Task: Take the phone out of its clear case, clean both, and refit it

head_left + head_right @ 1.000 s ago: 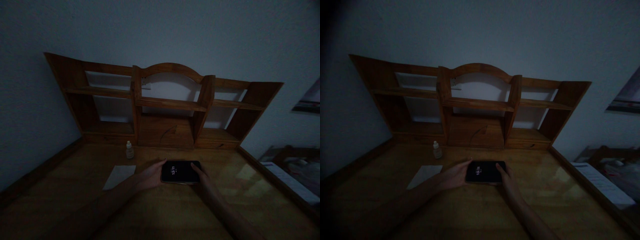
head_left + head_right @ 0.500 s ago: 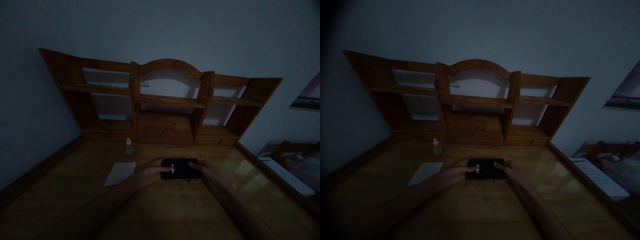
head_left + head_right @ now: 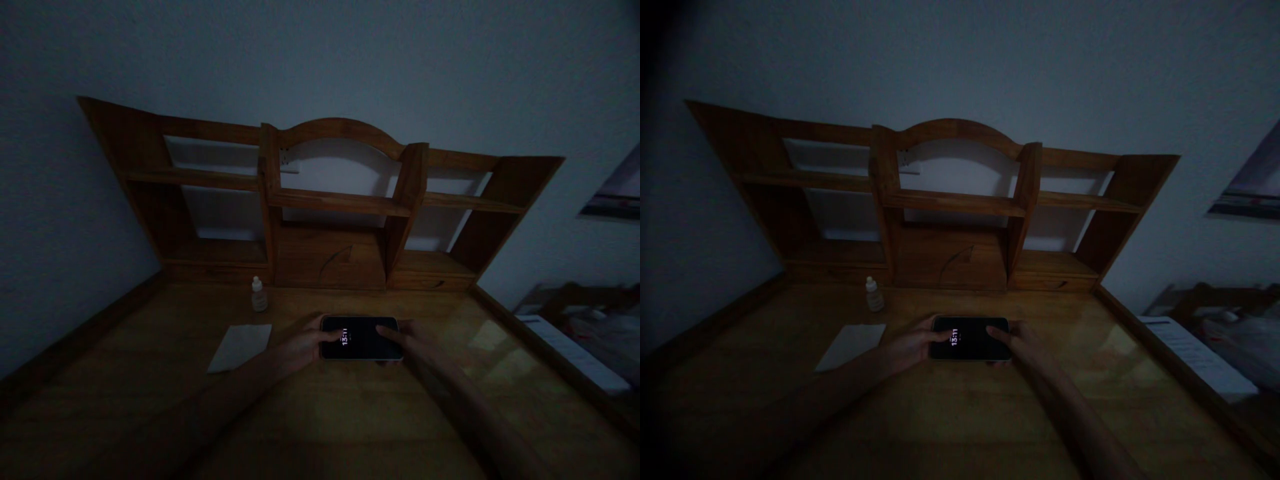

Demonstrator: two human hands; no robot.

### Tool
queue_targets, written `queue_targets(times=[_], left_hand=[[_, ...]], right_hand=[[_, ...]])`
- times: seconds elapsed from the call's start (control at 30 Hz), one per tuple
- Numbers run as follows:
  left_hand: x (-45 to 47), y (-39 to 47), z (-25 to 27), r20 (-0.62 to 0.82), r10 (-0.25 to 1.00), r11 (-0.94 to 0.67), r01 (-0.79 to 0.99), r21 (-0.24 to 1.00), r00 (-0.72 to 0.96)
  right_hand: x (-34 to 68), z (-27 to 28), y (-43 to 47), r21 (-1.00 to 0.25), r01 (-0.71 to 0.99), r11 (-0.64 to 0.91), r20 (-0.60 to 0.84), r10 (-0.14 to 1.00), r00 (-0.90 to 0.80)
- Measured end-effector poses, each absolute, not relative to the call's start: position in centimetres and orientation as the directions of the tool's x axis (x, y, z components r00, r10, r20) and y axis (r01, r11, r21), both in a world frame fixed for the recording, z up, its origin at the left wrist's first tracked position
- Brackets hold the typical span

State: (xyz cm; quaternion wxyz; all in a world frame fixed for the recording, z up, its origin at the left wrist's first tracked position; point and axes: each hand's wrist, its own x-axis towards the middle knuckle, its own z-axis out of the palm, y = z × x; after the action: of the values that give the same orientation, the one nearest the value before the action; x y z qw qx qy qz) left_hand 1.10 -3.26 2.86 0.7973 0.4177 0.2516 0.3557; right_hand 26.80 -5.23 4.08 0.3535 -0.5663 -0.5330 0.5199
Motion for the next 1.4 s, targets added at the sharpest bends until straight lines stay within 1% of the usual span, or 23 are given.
queue_targets(times=[0.1, 0.2, 0.3, 0.37, 0.47, 0.5, 0.57, 0.63, 0.7, 0.8, 0.93, 1.03, 1.1, 1.23, 1.4], left_hand=[[1.3, -3.1, 2.6, -0.120, 0.796, 0.399, -0.366, 0.841, 0.593], [1.4, -3.0, 2.5, -0.119, 0.795, 0.406, -0.376, 0.833, 0.595], [1.4, -3.1, 2.6, -0.100, 0.784, 0.397, -0.370, 0.840, 0.613], [1.3, -3.1, 2.5, -0.078, 0.773, 0.376, -0.355, 0.856, 0.630], [1.2, -3.1, 2.5, -0.088, 0.747, 0.379, -0.313, 0.871, 0.659], [1.2, -3.1, 2.6, -0.099, 0.737, 0.387, -0.298, 0.873, 0.669], [1.1, -3.2, 2.7, -0.112, 0.722, 0.393, -0.271, 0.879, 0.683], [1.0, -3.2, 2.9, -0.116, 0.706, 0.390, -0.247, 0.887, 0.699], [1.0, -3.2, 3.0, -0.120, 0.705, 0.387, -0.238, 0.891, 0.699], [1.0, -3.1, 3.0, -0.146, 0.716, 0.397, -0.226, 0.889, 0.683], [0.8, -2.9, 2.8, -0.186, 0.698, 0.421, -0.185, 0.888, 0.692], [0.6, -2.8, 2.7, -0.196, 0.686, 0.423, -0.164, 0.891, 0.701], [0.4, -2.8, 2.7, -0.189, 0.676, 0.423, -0.165, 0.891, 0.712], [0.2, -2.8, 2.8, -0.187, 0.669, 0.421, -0.160, 0.893, 0.719], [0.2, -2.8, 3.0, -0.212, 0.672, 0.437, -0.149, 0.887, 0.710]], right_hand=[[26.4, 4.1, -5.4, -0.965, 0.219, -0.145, -0.164, 0.984, -0.070], [26.1, 4.7, -5.8, -0.974, 0.222, -0.040, -0.035, 0.999, 0.027], [26.3, 5.7, -6.1, -0.915, 0.392, 0.093, 0.159, 0.977, 0.140], [26.5, 6.3, -6.1, -0.858, 0.496, 0.132, 0.259, 0.946, 0.197], [26.6, 6.6, -6.0, -0.821, 0.549, 0.153, 0.337, 0.907, 0.251], [26.6, 6.6, -6.0, -0.827, 0.540, 0.161, 0.330, 0.915, 0.234], [26.2, 6.4, -6.1, -0.858, 0.483, 0.175, 0.273, 0.952, 0.139], [25.8, 6.2, -6.4, -0.901, 0.407, 0.151, 0.166, 0.986, 0.001], [25.3, 6.0, -6.8, -0.941, 0.332, 0.064, 0.031, 0.994, -0.106], [24.9, 5.9, -7.2, -0.968, 0.238, -0.073, -0.129, 0.965, -0.229], [24.8, 5.8, -7.3, -0.968, 0.186, -0.167, -0.228, 0.893, -0.387], [24.6, 5.4, -7.3, -0.958, 0.156, -0.241, -0.284, 0.874, -0.393], [24.4, 5.1, -7.5, -0.955, 0.132, -0.264, -0.295, 0.876, -0.382], [24.1, 4.9, -7.8, -0.952, 0.095, -0.291, -0.306, 0.889, -0.341], [23.9, 5.0, -7.9, -0.946, 0.101, -0.308, -0.324, 0.898, -0.297]])
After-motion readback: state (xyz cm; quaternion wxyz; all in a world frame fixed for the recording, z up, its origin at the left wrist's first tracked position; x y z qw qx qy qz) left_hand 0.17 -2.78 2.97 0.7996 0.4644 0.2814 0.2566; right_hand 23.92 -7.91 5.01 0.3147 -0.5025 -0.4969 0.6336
